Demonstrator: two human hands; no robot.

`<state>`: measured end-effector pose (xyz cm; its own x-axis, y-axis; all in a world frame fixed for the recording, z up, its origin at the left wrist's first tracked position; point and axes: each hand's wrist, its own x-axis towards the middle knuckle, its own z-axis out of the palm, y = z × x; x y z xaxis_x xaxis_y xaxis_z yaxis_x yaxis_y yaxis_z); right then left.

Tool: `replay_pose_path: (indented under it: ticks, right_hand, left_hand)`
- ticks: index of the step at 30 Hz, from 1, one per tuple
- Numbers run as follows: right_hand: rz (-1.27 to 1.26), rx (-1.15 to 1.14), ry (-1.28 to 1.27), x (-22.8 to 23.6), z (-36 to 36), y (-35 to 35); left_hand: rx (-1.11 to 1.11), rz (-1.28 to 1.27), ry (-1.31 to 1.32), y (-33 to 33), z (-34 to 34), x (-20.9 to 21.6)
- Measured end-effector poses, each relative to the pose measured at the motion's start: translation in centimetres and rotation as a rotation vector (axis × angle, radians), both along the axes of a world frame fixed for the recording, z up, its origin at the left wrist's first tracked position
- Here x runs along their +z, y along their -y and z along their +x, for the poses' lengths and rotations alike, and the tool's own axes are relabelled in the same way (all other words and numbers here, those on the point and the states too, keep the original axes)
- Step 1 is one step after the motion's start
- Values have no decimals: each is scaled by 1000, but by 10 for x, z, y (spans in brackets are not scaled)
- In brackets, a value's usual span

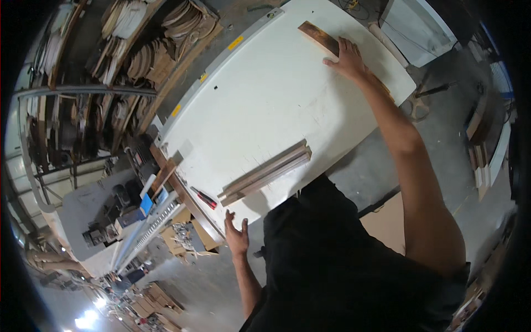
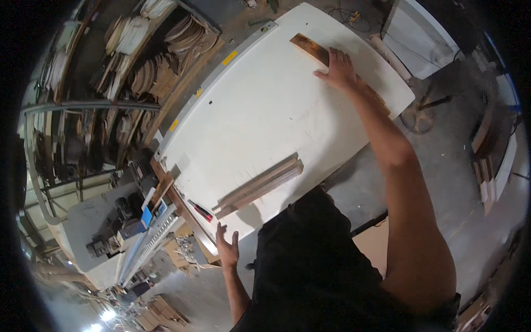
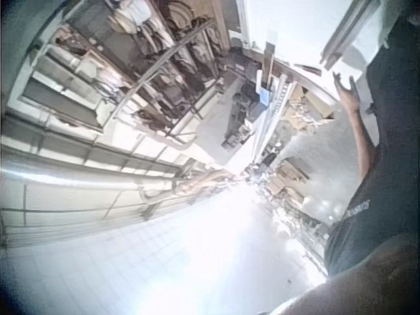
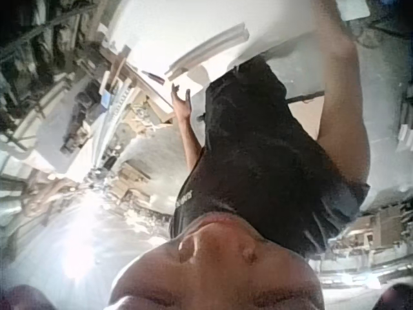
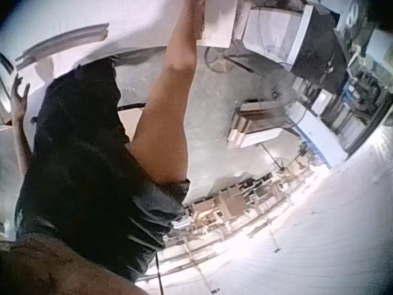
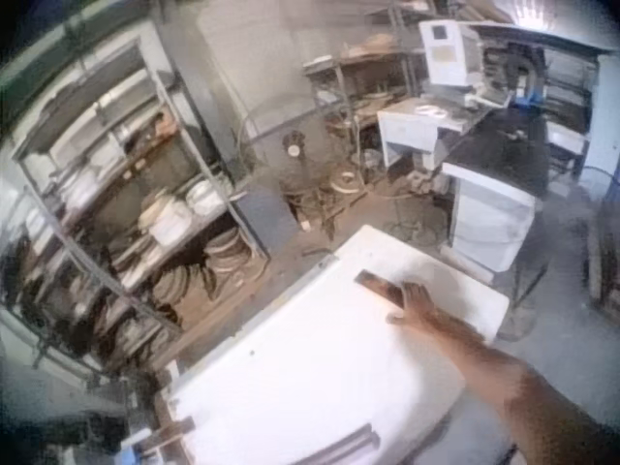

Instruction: The recorder is sorting and inspecting stained wood planks on a work table in a factory setting.

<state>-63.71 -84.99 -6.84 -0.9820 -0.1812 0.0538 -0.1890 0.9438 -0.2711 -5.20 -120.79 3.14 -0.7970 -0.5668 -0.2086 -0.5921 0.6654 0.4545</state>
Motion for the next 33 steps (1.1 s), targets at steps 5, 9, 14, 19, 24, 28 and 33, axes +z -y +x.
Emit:
replay_pose_path:
  ticks: [5,9,14,19,24,28,33]
  right_hand:
    - [-552,402,34,-10,167,18]
    - [-218,747,240,20,282,56]
    - [-234,624,200,-16,299,82]
    - [-208,554,403,-13,302,91]
    - [-444,404,391,-32,321,84]
    - [-648,249,545,-40,340,88]
    - [-744,138,594,-52,346,89]
  left_hand:
    - [106,-86,76,57,23,-36]
    - [-122,-202,61,95,3,-56]
    - [-315,-188,136,118,-36,-71]
    - [-245,-43,132,125,-22,-81]
    - [89,296,-101,122,12,-103]
    - [326,660,-396,113,35,-136]
    - [391,798,-476,99,35,-143]
